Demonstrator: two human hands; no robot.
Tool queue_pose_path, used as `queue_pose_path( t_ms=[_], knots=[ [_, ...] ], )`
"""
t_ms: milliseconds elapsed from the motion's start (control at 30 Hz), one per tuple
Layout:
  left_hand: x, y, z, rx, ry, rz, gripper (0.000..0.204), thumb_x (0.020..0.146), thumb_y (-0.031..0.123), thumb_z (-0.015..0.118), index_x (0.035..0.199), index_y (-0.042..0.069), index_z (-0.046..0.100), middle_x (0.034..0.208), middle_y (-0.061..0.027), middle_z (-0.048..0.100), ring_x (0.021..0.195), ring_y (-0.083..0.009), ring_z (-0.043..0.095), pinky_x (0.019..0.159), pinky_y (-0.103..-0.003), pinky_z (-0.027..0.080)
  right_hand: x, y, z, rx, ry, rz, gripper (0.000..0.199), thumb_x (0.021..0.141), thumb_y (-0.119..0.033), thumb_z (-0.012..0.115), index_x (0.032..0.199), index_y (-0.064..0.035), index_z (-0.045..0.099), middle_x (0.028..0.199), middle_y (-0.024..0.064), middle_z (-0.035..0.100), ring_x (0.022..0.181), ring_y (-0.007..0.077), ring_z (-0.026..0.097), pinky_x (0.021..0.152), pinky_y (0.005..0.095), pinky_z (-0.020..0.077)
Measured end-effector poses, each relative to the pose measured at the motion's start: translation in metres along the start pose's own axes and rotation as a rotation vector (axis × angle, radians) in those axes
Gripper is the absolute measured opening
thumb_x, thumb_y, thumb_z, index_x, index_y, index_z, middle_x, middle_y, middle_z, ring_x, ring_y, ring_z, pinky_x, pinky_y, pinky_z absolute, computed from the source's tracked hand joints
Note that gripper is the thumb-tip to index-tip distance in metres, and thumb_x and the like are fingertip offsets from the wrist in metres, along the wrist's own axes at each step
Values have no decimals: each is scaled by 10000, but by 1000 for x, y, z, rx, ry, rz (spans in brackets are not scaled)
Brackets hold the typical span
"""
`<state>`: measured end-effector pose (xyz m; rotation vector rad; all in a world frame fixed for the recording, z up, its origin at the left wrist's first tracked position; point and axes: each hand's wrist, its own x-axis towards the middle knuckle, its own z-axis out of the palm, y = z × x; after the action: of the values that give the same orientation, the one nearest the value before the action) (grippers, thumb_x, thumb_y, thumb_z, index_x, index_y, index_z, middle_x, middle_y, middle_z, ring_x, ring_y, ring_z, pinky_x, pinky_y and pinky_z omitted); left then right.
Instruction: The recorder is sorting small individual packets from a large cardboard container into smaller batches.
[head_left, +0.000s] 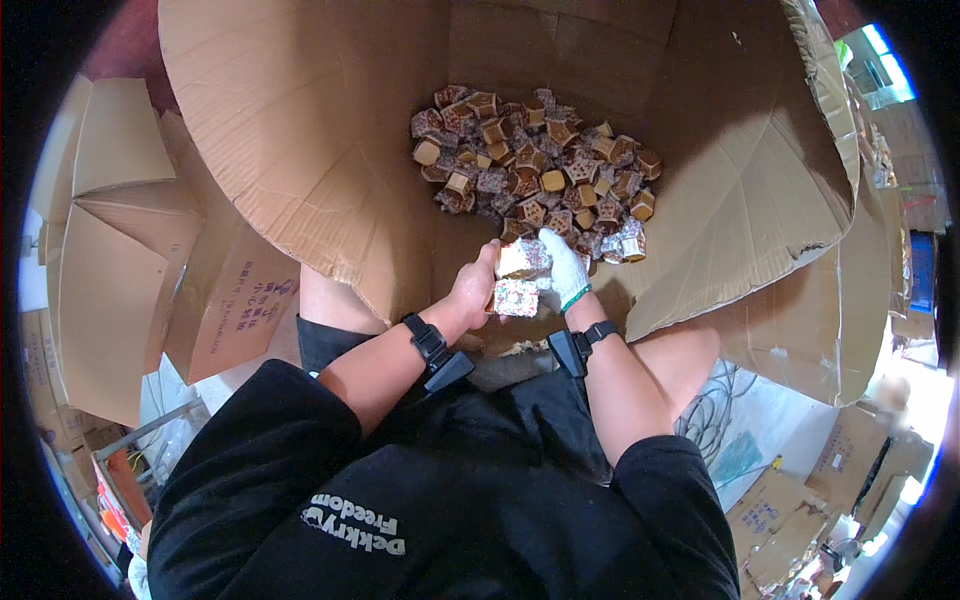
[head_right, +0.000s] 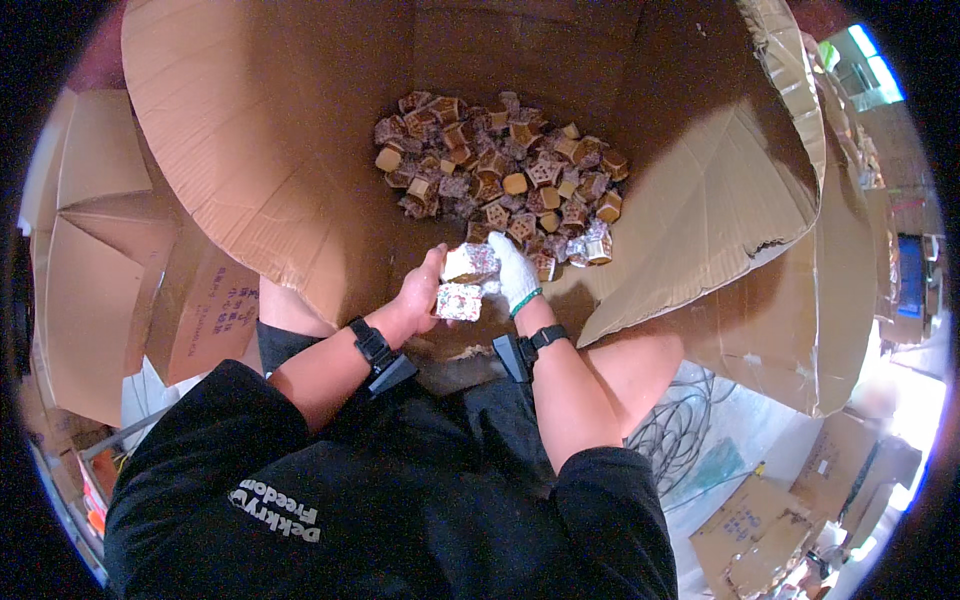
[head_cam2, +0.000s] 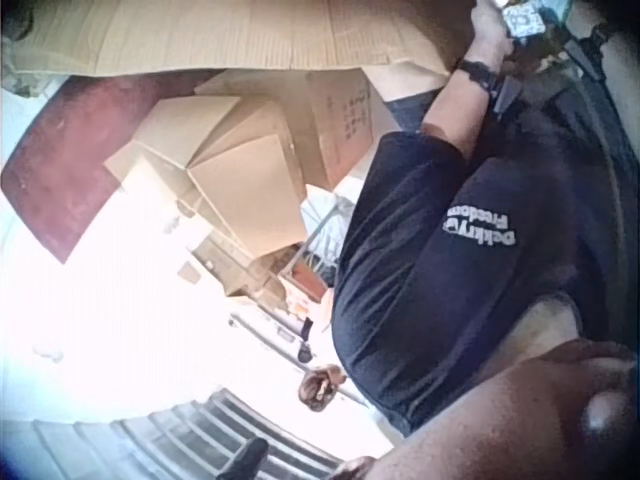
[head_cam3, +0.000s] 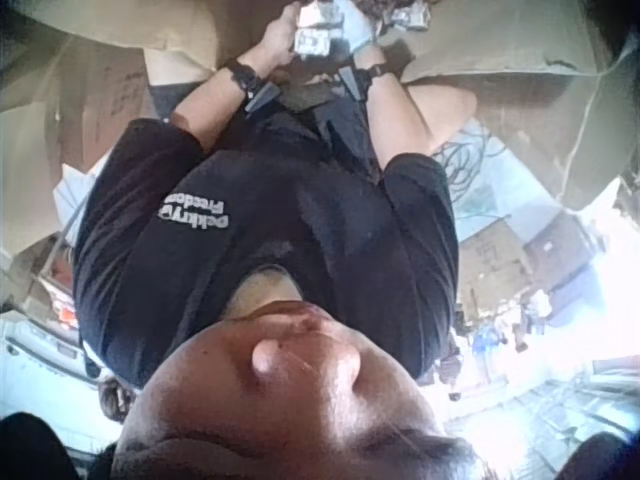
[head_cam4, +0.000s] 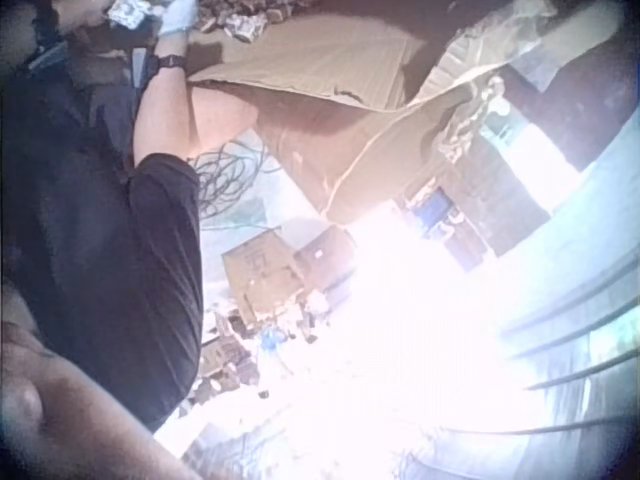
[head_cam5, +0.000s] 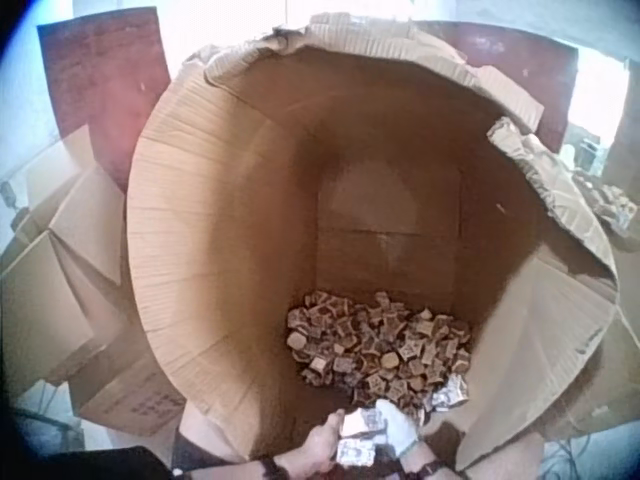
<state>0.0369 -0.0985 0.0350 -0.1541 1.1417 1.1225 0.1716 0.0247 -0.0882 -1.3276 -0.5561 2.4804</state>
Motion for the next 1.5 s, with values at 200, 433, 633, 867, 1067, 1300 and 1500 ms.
queue_pose_path(
  t_ms=[200,433,633,867,1067,1300,1500],
  knots=[
    [17,-5,-17,464,400,349,706,942,595,492,899,-83,682,824,-160,679,734,-212,647,721,-349,508,-67,-32,74,-1276,436,-747,370,943,-368,546,833,-54,707,756,218,657,692,399,636,660,470,515],
    [10,6,3,806,487,578,624,974,545,469,923,-38,689,766,-122,680,754,-210,659,730,-369,502,-80,-45,83,-1534,643,-1030,478,957,-397,469,685,-68,684,704,205,646,668,424,627,660,513,511],
    [35,17,-7,-352,68,495,465,987,472,466,1127,65,642,1067,-82,682,943,-231,656,850,-366,509,-71,-57,58,-1319,572,-834,453,922,-321,557,1260,-21,533,1191,265,599,1122,432,564,968,477,444],
    [14,35,-3,-572,-298,358,487,983,499,345,1181,143,611,1034,-38,690,867,-229,671,758,-401,555,-100,-67,89,-816,112,-1082,702,912,-162,631,1473,-3,241,1339,229,503,1201,297,549,995,388,461],
    [-3,37,5,-539,-543,294,575,953,544,329,1183,109,627,1072,-92,688,929,-258,666,845,-430,547,-166,-65,134,-1365,-23,-1253,1349,413,-355,929,1487,17,203,1496,250,321,1360,410,374,1120,494,338],
    [6,26,-4,-676,-829,221,593,978,526,343,1266,74,595,1221,-118,654,1100,-295,637,1005,-441,483,-167,-51,154,-1341,-122,-1333,1271,498,-461,923,1454,44,256,1452,288,352,1322,452,398,1091,476,375],
    [9,25,-6,-631,-735,196,538,983,504,392,1204,71,624,1168,-102,676,1022,-256,666,947,-407,518,-173,-54,147,-1384,-131,-1304,1213,477,-421,916,1422,38,309,1405,286,404,1297,454,419,1098,477,368]
  ],
)
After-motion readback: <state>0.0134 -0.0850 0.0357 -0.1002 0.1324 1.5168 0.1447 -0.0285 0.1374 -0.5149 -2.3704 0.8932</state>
